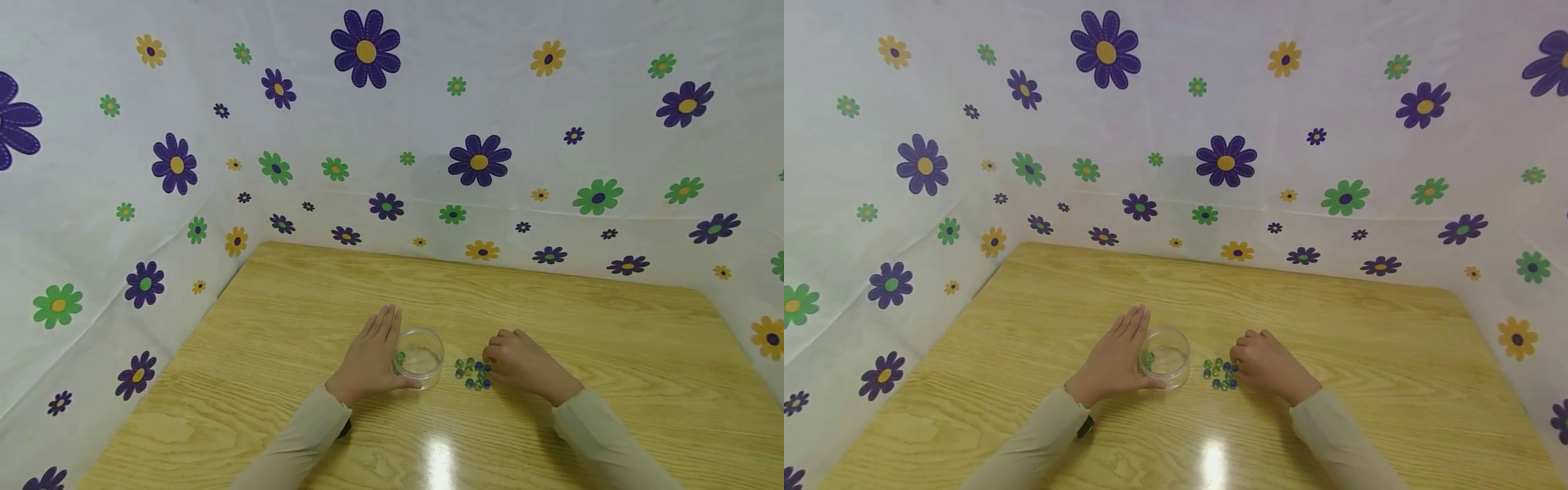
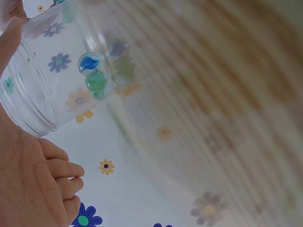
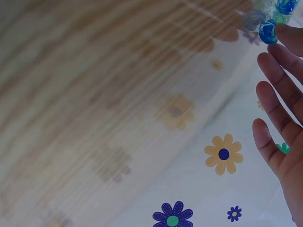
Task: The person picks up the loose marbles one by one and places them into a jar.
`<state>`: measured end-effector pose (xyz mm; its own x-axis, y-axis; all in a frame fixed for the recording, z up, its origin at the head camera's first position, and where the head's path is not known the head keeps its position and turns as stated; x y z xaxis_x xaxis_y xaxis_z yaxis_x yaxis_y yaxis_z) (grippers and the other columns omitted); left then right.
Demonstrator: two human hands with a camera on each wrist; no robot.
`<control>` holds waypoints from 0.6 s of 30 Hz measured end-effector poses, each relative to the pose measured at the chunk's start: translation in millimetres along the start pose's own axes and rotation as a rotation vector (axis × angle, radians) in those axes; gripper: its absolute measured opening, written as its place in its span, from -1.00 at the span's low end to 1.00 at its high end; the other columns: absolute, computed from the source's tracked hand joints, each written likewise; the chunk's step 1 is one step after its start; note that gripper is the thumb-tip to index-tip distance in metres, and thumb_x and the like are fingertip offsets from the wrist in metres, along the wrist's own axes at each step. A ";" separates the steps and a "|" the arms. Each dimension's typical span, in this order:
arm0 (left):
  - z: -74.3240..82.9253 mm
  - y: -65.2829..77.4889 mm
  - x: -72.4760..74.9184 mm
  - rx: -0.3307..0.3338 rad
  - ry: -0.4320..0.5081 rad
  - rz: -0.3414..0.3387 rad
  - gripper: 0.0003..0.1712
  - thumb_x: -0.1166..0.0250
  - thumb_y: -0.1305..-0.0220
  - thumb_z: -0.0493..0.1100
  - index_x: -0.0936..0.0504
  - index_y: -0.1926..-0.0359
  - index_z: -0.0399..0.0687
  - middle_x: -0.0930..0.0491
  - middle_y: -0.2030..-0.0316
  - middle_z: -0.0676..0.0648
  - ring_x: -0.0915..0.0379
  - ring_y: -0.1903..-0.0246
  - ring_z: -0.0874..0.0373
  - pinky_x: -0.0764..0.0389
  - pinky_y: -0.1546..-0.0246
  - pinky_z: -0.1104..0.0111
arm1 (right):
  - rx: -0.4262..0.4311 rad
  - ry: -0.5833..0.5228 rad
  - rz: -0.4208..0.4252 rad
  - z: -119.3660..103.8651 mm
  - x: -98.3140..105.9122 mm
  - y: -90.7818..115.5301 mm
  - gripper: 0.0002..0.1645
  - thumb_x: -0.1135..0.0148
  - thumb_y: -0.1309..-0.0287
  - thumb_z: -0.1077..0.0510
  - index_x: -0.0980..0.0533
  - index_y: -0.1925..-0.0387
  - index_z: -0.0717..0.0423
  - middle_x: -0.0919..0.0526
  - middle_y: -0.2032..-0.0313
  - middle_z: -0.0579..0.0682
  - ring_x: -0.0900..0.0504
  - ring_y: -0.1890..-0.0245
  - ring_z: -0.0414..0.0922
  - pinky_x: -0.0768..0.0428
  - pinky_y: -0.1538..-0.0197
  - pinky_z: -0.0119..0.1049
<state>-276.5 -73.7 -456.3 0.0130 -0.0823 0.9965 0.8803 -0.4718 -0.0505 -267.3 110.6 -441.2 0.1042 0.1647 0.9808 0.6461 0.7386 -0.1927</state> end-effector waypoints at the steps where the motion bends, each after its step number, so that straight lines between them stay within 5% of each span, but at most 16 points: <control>1: 0.0 -0.1 -0.1 -0.001 -0.002 0.001 0.44 -0.18 0.14 0.59 0.13 -0.44 -0.33 0.10 -0.46 -0.27 0.23 -0.47 -0.05 0.07 -0.47 0.17 | 0.001 -0.001 0.002 -0.1 0.0 -0.2 -0.82 -0.48 0.17 0.13 -0.59 0.49 -0.01 -0.61 0.47 -0.17 -0.49 0.39 -0.19 -0.45 0.34 -0.26; 18: -0.2 0.3 0.1 -0.001 -0.001 0.009 0.44 -0.17 0.14 0.59 0.12 -0.44 -0.35 0.08 -0.46 -0.28 0.21 -0.47 -0.06 0.05 -0.47 0.16 | -0.012 0.004 -0.033 2.1 -6.5 -1.7 -0.84 -0.47 0.16 0.14 -0.58 0.53 -0.05 -0.59 0.50 -0.19 -0.48 0.41 -0.21 -0.52 0.30 -0.16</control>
<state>-276.4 -74.1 -456.2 0.0211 -0.0858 0.9961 0.8795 -0.4721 -0.0593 -270.7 109.7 -447.3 0.0856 0.1382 0.9867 0.6582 0.7356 -0.1602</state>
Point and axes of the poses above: each hand's wrist, its own y-axis away from the middle knuckle, its own x-axis out of the back of the hand, z = x × y, the point moved 9 cm from there along -y, towards the middle knuckle
